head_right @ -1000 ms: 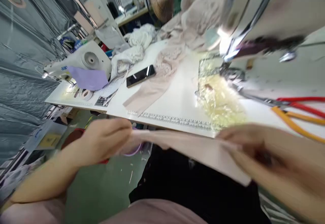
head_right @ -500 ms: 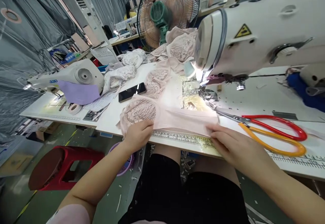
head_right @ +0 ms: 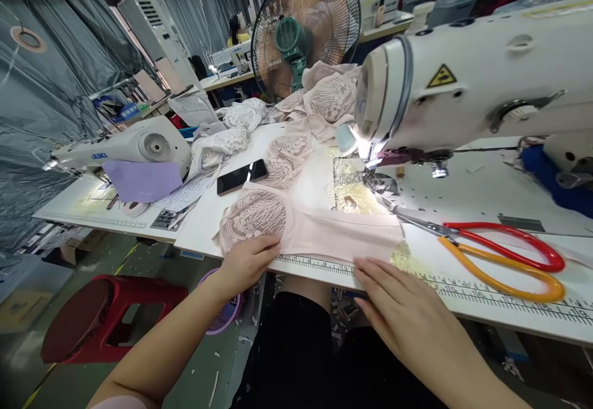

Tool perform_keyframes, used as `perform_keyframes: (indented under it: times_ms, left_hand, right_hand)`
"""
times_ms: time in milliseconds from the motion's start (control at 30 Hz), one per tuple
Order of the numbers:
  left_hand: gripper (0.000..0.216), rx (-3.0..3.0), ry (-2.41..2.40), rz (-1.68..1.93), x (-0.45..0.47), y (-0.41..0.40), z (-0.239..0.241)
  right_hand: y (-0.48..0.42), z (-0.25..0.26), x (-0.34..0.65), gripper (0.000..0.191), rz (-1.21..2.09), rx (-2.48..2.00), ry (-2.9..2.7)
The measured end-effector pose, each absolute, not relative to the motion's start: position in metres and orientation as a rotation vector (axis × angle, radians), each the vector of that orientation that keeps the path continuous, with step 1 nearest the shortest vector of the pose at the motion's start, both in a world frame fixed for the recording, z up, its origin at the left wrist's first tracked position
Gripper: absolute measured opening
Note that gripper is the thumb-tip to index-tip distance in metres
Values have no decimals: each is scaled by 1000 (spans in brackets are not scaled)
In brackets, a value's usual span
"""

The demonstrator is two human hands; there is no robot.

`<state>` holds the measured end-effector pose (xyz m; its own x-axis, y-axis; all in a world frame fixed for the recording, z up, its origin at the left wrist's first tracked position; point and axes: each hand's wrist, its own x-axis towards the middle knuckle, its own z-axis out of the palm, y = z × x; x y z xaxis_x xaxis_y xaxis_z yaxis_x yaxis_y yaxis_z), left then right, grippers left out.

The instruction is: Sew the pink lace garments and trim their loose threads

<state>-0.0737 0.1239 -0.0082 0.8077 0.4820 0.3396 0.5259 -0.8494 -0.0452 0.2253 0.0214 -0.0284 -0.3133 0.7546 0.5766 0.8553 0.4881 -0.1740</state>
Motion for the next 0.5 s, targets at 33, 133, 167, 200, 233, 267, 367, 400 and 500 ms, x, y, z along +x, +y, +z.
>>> perform_keyframes:
  times_ms: [33,133,167,200,233,267,367,400,500]
  left_hand:
    - [30,-2854,-798,-496,-74,124,-9]
    - [30,-2834,-786,-549,-75,123,-9]
    - [29,-2824,-779,-566,-75,122,-8]
    - [29,-2813,-772,-582,-74,122,-7]
    - [28,-2800,-771,-596,-74,121,-6]
    - [28,-2788,-768,-605,-73,121,-4]
    - [28,-2762,-764,-622,-70,120,2]
    - [27,-2757,-760,-625,-70,120,4]
    - [26,-2747,-741,-624,-68,121,7]
  right_hand:
    - [20,-28,223,34,-268,-1292,-2152]
    - [15,-28,223,34,-404,-1280,-2165]
    - [13,-28,224,35,-432,-1286,-2163]
    - [11,-28,226,36,-449,-1289,-2158]
    - [8,-29,228,36,-451,-1297,-2152]
    - [5,-30,230,36,-440,-1313,-2143]
    - [-7,-34,235,36,-374,-1377,-2124]
    - [-11,-35,236,35,-358,-1392,-2114]
    - [-23,-35,231,30,-301,-1423,-2037]
